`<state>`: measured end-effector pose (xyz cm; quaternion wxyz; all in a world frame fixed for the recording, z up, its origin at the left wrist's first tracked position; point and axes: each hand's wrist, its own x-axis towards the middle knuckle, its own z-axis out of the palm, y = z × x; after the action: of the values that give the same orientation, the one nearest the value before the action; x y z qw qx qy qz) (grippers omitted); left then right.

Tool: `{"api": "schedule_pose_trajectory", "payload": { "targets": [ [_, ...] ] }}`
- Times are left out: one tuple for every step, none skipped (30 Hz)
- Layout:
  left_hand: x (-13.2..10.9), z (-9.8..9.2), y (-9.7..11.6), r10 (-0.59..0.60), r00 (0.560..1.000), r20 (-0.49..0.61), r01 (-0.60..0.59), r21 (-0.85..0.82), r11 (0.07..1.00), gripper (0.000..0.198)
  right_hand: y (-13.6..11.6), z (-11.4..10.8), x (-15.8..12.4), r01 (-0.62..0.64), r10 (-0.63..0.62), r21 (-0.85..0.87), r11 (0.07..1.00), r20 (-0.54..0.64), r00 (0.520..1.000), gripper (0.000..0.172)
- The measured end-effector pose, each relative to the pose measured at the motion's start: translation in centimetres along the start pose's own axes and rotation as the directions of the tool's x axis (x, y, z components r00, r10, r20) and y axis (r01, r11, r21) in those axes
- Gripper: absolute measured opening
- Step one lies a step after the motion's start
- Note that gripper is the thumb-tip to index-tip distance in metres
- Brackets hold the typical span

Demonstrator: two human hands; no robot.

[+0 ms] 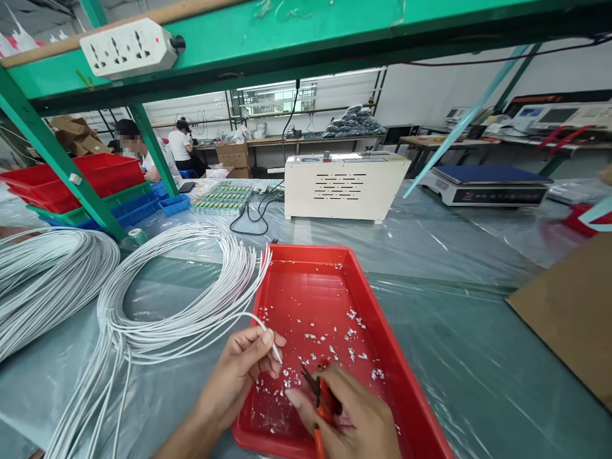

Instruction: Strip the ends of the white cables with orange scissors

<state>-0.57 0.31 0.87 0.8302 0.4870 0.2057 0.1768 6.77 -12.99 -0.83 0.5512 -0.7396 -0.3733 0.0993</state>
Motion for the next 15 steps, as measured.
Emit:
{"api": "schedule_pose_trajectory", "payload": {
  "targets": [
    [0.0,0.1,-0.3,-0.044,0.999,0.003,0.044,-0.041,0.998,0.028,0.0,0.0,0.0,0.053,-0.054,-0.018,0.998,-0.079,0.995,0.018],
    [-0.1,0.3,-0.6,-0.084,0.996,0.013,0.084,-0.071,0.994,0.028,-0.1,-0.1,0.0,0.095,-0.097,-0.024,0.995,-0.136,0.986,0.014],
    [-0.1,0.5,-0.9,-0.117,0.993,0.025,0.119,-0.088,0.989,0.029,-0.2,-0.1,-0.1,0.127,-0.131,-0.033,0.991,-0.176,0.976,0.012],
    [-0.2,0.7,-1.1,-0.142,0.989,0.036,0.145,-0.092,0.985,0.029,-0.3,0.0,-0.2,0.149,-0.156,-0.049,0.988,-0.200,0.967,0.011],
    [-0.2,0.8,-1.3,-0.159,0.986,0.047,0.163,-0.083,0.983,0.030,-0.4,0.0,-0.3,0.163,-0.174,-0.066,0.984,-0.214,0.961,0.009],
    [-0.3,1.0,-1.5,-0.170,0.983,0.062,0.173,-0.051,0.984,0.032,-0.4,0.0,-0.4,0.176,-0.189,-0.078,0.981,-0.221,0.957,0.009],
    [-0.4,1.0,-1.5,-0.176,0.981,0.078,0.175,0.010,0.984,0.035,-0.4,0.0,-0.4,0.187,-0.200,-0.080,0.979,-0.226,0.953,0.010],
    [-0.5,1.1,-1.6,-0.168,0.982,0.083,0.160,0.098,0.982,0.039,-0.3,0.0,-0.4,0.192,-0.203,-0.072,0.979,-0.229,0.952,0.010],
    [-0.7,1.1,-1.5,-0.129,0.989,0.070,0.112,0.209,0.972,0.042,-0.3,-0.1,-0.3,0.187,-0.195,-0.054,0.981,-0.230,0.954,0.009],
    [-0.9,1.0,-1.5,-0.042,0.998,0.053,0.022,0.333,0.943,0.044,-0.3,-0.3,-0.2,0.172,-0.174,-0.028,0.985,-0.229,0.958,0.009],
    [-1.1,1.0,-1.4,0.088,0.995,0.051,-0.102,0.454,0.885,0.041,-0.2,-0.4,0.0,0.148,-0.144,0.002,0.989,-0.226,0.964,0.008],
    [-1.2,0.9,-1.4,0.235,0.969,0.076,-0.237,0.555,0.797,0.035,-0.2,-0.5,0.2,0.119,-0.109,0.035,0.992,-0.216,0.970,0.010],
    [-1.4,0.9,-1.3,0.367,0.922,0.124,-0.360,0.623,0.695,0.025,-0.2,-0.6,0.3,0.091,-0.075,0.067,0.994,-0.202,0.976,0.012],
    [-1.5,0.8,-1.3,0.449,0.873,0.189,-0.453,0.655,0.605,0.015,-0.3,-0.7,0.5,0.067,-0.048,0.097,0.993,-0.186,0.981,0.014],
    [-1.6,0.8,-1.3,0.470,0.846,0.253,-0.505,0.663,0.552,0.015,-0.3,-0.8,0.6,0.048,-0.027,0.125,0.991,-0.166,0.986,0.015]
  ]
}}
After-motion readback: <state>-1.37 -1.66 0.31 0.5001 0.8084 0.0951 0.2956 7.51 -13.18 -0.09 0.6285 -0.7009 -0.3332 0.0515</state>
